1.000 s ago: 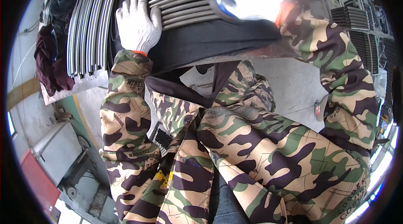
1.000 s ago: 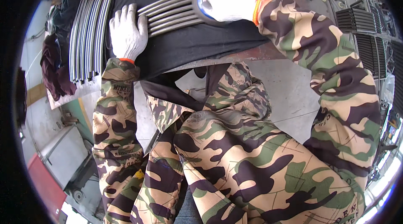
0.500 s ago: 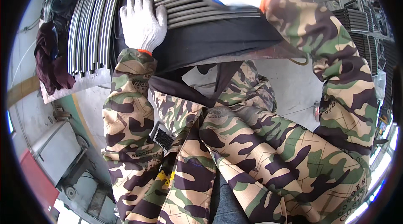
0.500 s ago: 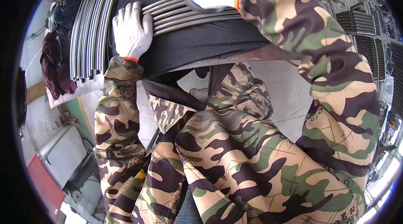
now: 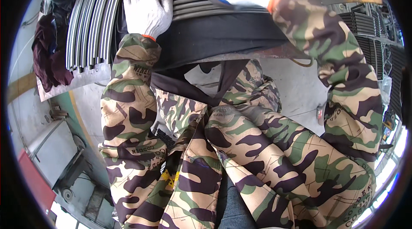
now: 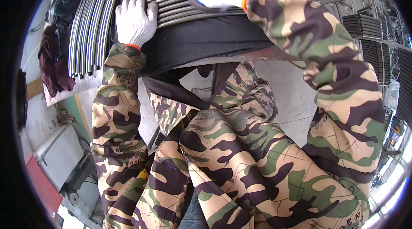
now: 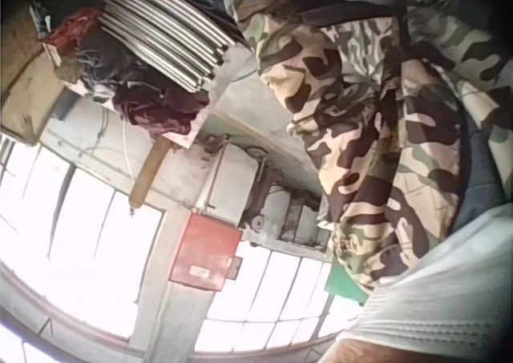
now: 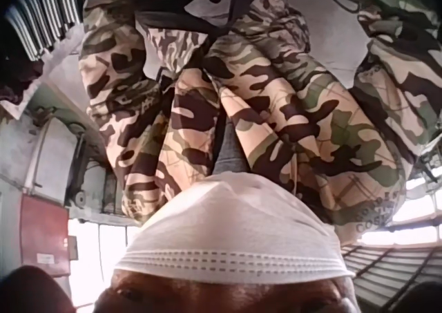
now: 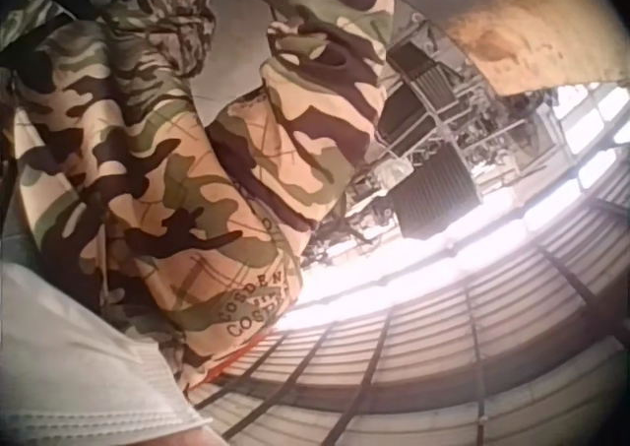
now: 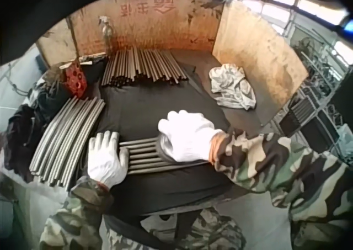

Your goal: The recorder is sanding several cylindrical metal tubes using a handheld pneumatic orbital sander on a workbench.

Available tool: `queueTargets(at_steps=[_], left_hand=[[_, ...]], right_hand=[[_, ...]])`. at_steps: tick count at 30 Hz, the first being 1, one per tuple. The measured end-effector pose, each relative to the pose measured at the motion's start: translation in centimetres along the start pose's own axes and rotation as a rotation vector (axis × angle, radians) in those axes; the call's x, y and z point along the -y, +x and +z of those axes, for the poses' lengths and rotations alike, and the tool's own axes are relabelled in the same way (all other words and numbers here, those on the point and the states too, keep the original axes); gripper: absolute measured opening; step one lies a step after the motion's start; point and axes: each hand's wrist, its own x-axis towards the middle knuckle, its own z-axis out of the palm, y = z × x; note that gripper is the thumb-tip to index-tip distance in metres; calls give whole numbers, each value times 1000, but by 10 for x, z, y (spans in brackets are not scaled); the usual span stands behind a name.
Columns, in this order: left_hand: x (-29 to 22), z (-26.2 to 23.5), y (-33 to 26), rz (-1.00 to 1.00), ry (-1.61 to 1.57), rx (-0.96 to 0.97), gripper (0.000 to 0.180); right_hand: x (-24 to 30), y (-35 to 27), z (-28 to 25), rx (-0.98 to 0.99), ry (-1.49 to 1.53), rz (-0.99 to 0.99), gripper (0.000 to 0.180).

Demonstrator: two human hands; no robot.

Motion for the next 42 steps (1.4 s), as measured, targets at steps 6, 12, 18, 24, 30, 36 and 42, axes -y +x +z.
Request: queueTargets(at_steps=[6, 12, 18, 24, 30, 36, 42], left_hand=[[5, 7, -1, 10, 15, -78, 43], [0, 2, 3, 6, 3, -18, 43], [0, 0, 4, 13, 1, -47, 42], [2, -1, 1, -14, 26, 3, 44], [2, 7, 8, -15, 30, -27, 42], [5, 8, 10, -15, 39, -17, 42], [7, 9, 6, -11, 28, -4, 42]], right_hand=[[18, -4, -17, 82, 66, -48, 28], [10, 28, 12, -23, 20, -4, 27], [30, 17, 0, 30, 77, -47, 26], [14, 30, 9, 0, 39, 3, 27], [1, 16, 6, -22, 19, 66, 28], [3, -9, -2, -2, 27, -13, 27], [-14, -6, 6, -62, -10, 30, 25]])
